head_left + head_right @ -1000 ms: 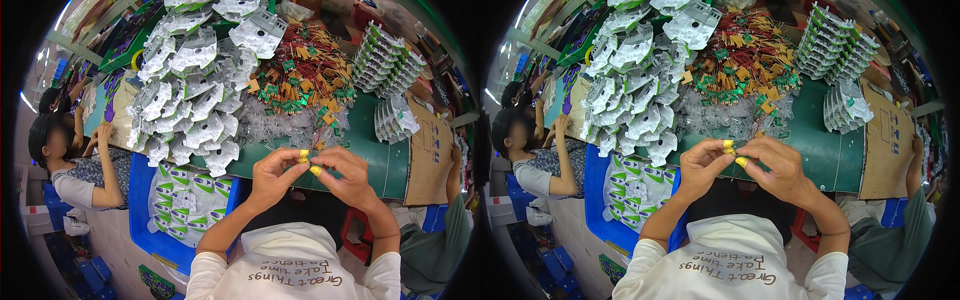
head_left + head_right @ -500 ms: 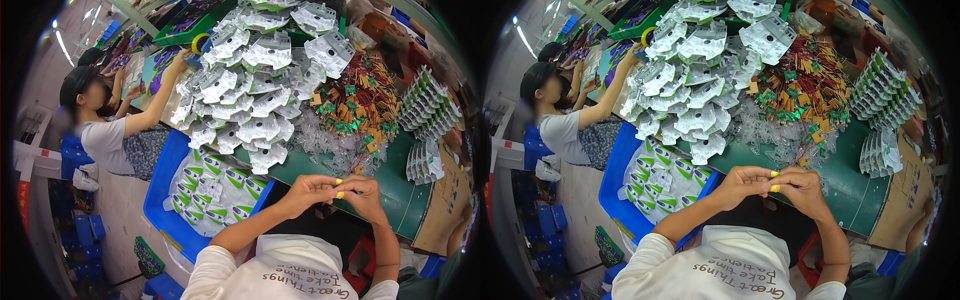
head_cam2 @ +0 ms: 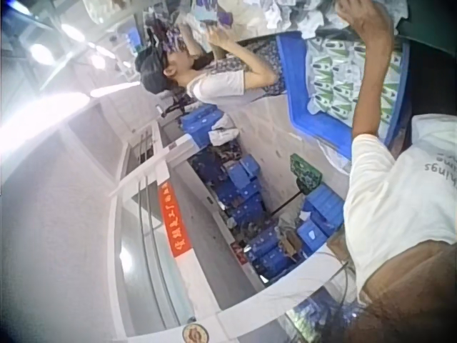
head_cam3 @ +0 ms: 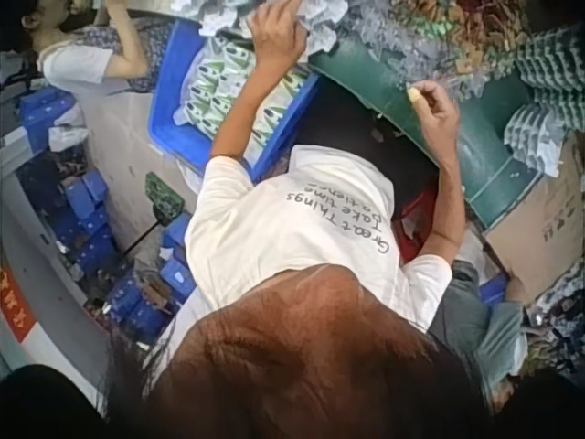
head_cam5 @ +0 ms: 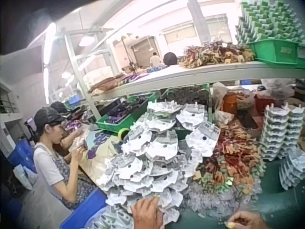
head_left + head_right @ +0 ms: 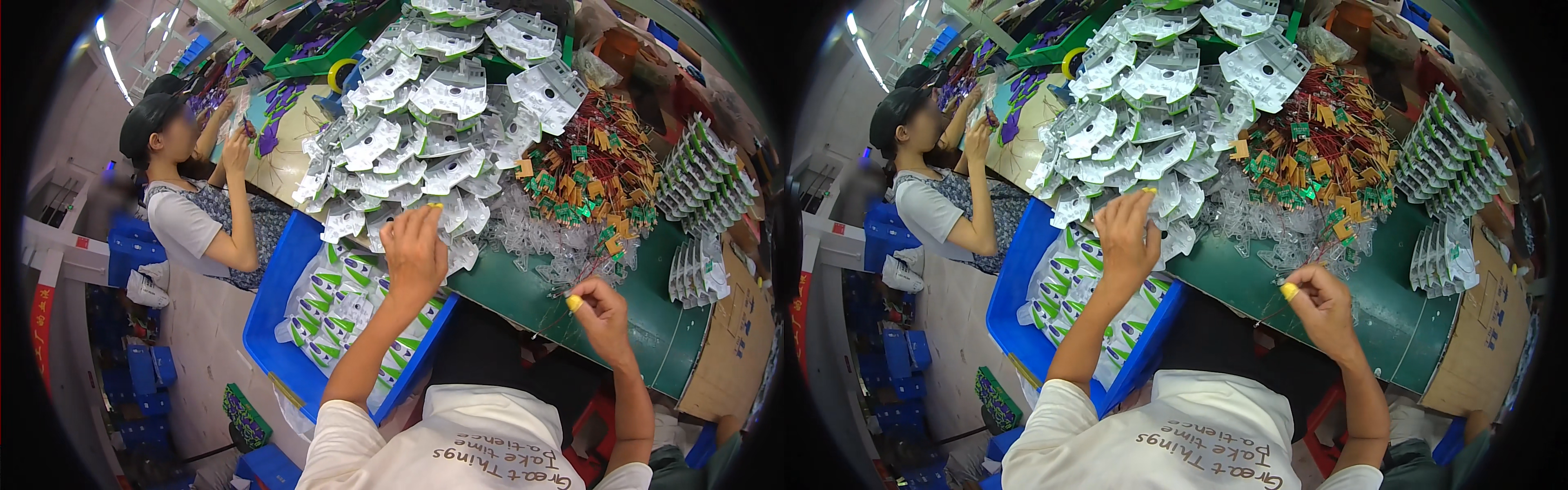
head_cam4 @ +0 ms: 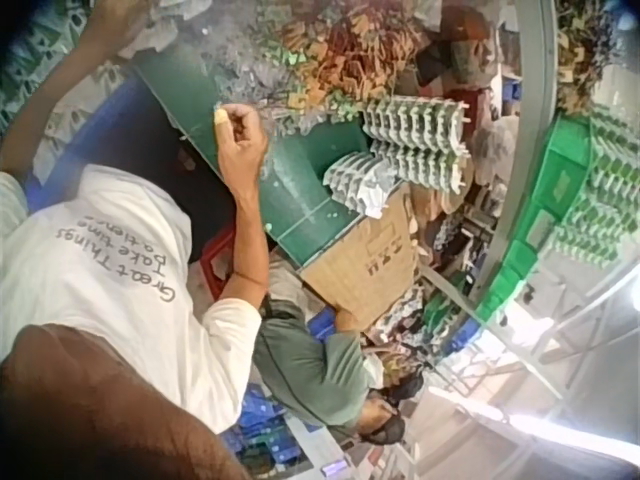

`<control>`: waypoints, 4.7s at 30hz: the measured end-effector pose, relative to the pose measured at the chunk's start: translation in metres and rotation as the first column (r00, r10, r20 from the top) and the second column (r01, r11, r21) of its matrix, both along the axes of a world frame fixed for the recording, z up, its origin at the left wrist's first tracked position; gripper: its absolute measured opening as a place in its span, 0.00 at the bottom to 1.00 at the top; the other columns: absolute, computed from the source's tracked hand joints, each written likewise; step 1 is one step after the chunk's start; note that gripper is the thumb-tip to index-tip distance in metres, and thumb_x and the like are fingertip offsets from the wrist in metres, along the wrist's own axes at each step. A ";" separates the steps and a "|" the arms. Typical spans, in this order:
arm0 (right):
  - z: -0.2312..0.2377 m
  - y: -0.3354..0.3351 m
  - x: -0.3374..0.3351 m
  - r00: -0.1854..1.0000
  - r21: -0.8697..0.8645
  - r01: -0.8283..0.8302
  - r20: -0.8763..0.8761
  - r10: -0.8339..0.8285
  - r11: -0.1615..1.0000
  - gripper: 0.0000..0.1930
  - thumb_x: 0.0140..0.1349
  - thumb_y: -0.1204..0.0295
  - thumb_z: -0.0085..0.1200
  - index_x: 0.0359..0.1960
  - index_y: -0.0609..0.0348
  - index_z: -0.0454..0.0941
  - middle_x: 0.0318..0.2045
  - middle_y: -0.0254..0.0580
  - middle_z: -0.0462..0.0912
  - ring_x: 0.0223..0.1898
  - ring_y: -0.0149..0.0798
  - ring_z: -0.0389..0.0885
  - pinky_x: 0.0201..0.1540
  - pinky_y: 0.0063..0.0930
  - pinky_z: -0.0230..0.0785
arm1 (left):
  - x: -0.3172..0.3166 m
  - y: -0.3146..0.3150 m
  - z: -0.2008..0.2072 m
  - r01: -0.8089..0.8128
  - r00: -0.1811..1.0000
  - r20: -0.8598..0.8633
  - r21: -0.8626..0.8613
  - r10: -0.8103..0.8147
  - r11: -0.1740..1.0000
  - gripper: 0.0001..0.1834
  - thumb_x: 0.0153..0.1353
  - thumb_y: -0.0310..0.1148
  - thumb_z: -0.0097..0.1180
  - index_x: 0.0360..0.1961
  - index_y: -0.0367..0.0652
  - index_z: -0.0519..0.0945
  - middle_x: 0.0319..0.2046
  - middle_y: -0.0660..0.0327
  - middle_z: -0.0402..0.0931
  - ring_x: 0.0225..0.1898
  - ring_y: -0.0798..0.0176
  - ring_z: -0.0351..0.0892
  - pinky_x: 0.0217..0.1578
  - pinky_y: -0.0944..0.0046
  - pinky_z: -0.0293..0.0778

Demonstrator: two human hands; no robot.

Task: The person assembles toy components by picking plastic housings, clear plastic inserts, and wired circuit parts from the table and fitting them together by hand.

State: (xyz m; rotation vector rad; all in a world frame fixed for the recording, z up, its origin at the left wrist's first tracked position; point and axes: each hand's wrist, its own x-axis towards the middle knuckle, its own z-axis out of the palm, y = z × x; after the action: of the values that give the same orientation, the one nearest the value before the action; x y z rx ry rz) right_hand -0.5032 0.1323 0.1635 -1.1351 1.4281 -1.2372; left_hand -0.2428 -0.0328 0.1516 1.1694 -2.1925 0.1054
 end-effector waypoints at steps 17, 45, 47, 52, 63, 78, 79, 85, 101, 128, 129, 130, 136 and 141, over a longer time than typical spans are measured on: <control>0.002 0.024 -0.021 0.994 0.123 0.090 -0.073 -0.082 0.988 0.03 0.62 0.79 0.54 0.37 0.63 0.76 0.28 0.25 0.75 0.25 0.15 0.66 0.26 0.13 0.58 | -0.016 0.102 -0.007 0.496 0.868 -0.034 0.016 -0.495 0.868 0.13 0.46 0.24 0.63 0.36 0.46 0.82 0.34 0.64 0.78 0.39 0.63 0.80 0.56 0.50 0.59; -0.040 0.009 0.062 0.629 -0.256 0.229 -0.697 -0.343 0.939 0.09 0.49 0.82 0.60 0.33 0.61 0.79 0.29 0.42 0.84 0.24 0.41 0.83 0.24 0.29 0.74 | -0.033 0.135 -0.064 0.552 0.834 -0.080 0.101 -0.547 0.828 0.13 0.47 0.30 0.63 0.37 0.49 0.83 0.33 0.71 0.76 0.34 0.71 0.75 0.53 0.53 0.55; -0.043 0.009 0.064 0.575 -0.264 0.219 -0.743 -0.342 0.940 0.09 0.49 0.81 0.61 0.34 0.61 0.79 0.28 0.41 0.84 0.23 0.41 0.83 0.23 0.29 0.74 | -0.033 0.134 -0.064 0.566 0.825 -0.079 0.102 -0.560 0.818 0.13 0.48 0.30 0.61 0.38 0.47 0.83 0.34 0.70 0.77 0.35 0.70 0.75 0.52 0.53 0.56; -0.044 0.006 0.064 0.554 -0.330 0.216 -0.734 -0.394 0.919 0.09 0.49 0.82 0.61 0.34 0.61 0.79 0.27 0.41 0.84 0.22 0.40 0.83 0.22 0.29 0.73 | -0.034 0.134 -0.064 0.549 0.836 -0.086 0.116 -0.542 0.828 0.13 0.48 0.30 0.61 0.38 0.47 0.83 0.34 0.70 0.76 0.34 0.71 0.74 0.52 0.53 0.55; -0.043 0.006 0.065 0.535 -0.246 0.238 -0.774 -0.339 0.939 0.09 0.50 0.81 0.61 0.34 0.61 0.78 0.30 0.41 0.83 0.22 0.42 0.82 0.24 0.31 0.73 | -0.036 0.135 -0.062 0.547 0.837 -0.122 0.126 -0.534 0.828 0.13 0.44 0.28 0.65 0.35 0.50 0.83 0.31 0.71 0.76 0.32 0.70 0.74 0.53 0.53 0.54; -0.036 0.017 0.052 0.588 -0.094 -0.109 -0.809 -0.012 0.990 0.12 0.52 0.80 0.57 0.39 0.64 0.73 0.40 0.46 0.78 0.28 0.44 0.82 0.28 0.37 0.74 | -0.038 0.119 -0.045 0.658 0.751 -0.284 0.252 -0.596 0.710 0.14 0.43 0.27 0.65 0.35 0.46 0.83 0.32 0.67 0.76 0.35 0.65 0.74 0.51 0.52 0.60; -0.036 0.017 0.052 0.589 -0.097 -0.110 -0.808 -0.014 0.989 0.12 0.52 0.80 0.57 0.39 0.64 0.73 0.40 0.46 0.78 0.28 0.44 0.82 0.28 0.37 0.74 | -0.037 0.113 -0.040 0.726 0.684 -0.395 0.292 -0.613 0.622 0.15 0.42 0.27 0.65 0.36 0.45 0.83 0.32 0.65 0.77 0.35 0.64 0.75 0.48 0.52 0.63; -0.032 0.013 0.055 0.525 -0.051 -0.139 -0.850 0.030 0.989 0.09 0.51 0.80 0.56 0.35 0.64 0.75 0.32 0.43 0.74 0.28 0.42 0.81 0.28 0.37 0.74 | -0.055 0.065 -0.048 0.521 0.802 -0.470 0.246 -0.369 0.818 0.11 0.51 0.27 0.64 0.37 0.39 0.80 0.33 0.53 0.77 0.36 0.52 0.78 0.33 0.57 0.72; -0.024 0.014 0.045 0.489 -0.006 -0.192 -0.867 0.091 0.981 0.14 0.48 0.82 0.55 0.40 0.64 0.78 0.36 0.41 0.75 0.29 0.41 0.82 0.28 0.35 0.74 | -0.037 0.066 -0.016 0.497 0.868 -0.323 0.540 -0.377 0.680 0.15 0.52 0.20 0.60 0.43 0.35 0.75 0.34 0.51 0.75 0.36 0.47 0.77 0.35 0.53 0.75; -0.016 0.027 0.034 0.691 -0.035 -0.068 -0.722 0.022 0.997 0.16 0.48 0.71 0.65 0.40 0.62 0.79 0.36 0.44 0.76 0.33 0.45 0.80 0.32 0.37 0.74 | -0.048 0.077 -0.061 0.707 0.697 -0.490 0.343 -0.524 0.619 0.32 0.48 0.19 0.66 0.57 0.39 0.73 0.41 0.55 0.79 0.40 0.51 0.76 0.42 0.56 0.71; -0.017 0.029 0.032 0.678 -0.046 -0.089 -0.734 0.027 0.995 0.18 0.47 0.70 0.65 0.41 0.64 0.79 0.37 0.44 0.76 0.34 0.45 0.80 0.32 0.37 0.74 | -0.050 0.075 -0.061 0.725 0.682 -0.504 0.366 -0.531 0.584 0.34 0.48 0.18 0.65 0.59 0.40 0.71 0.41 0.55 0.79 0.41 0.52 0.76 0.43 0.56 0.70; -0.018 0.029 0.031 0.678 -0.046 -0.089 -0.734 0.026 0.995 0.18 0.47 0.70 0.65 0.41 0.64 0.79 0.37 0.44 0.76 0.34 0.45 0.80 0.32 0.37 0.74 | -0.051 0.073 -0.061 0.725 0.682 -0.503 0.366 -0.531 0.584 0.34 0.48 0.18 0.65 0.59 0.40 0.71 0.41 0.55 0.79 0.41 0.52 0.76 0.43 0.56 0.70; -0.010 0.027 0.029 0.690 -0.011 -0.091 -0.721 0.055 0.996 0.14 0.50 0.72 0.64 0.37 0.66 0.79 0.37 0.48 0.77 0.31 0.47 0.80 0.33 0.35 0.75 | -0.056 0.061 -0.050 0.808 0.576 -0.438 0.431 -0.690 0.401 0.35 0.53 0.17 0.56 0.65 0.42 0.66 0.42 0.60 0.80 0.41 0.55 0.71 0.44 0.58 0.61; 0.003 0.035 0.014 0.998 0.092 -0.032 0.055 0.027 0.995 0.13 0.51 0.87 0.55 0.40 0.68 0.81 0.37 0.51 0.82 0.32 0.44 0.84 0.36 0.28 0.75 | -0.055 0.062 -0.045 0.781 0.591 -0.329 0.464 -0.737 0.419 0.36 0.52 0.16 0.54 0.66 0.42 0.65 0.41 0.63 0.80 0.40 0.57 0.71 0.43 0.59 0.61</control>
State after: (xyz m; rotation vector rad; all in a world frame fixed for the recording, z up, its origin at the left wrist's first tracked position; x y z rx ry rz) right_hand -0.4891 0.1673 0.1668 -1.0490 1.4096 -1.1606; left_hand -0.2981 0.0288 0.1061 0.2667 -2.5409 -1.0538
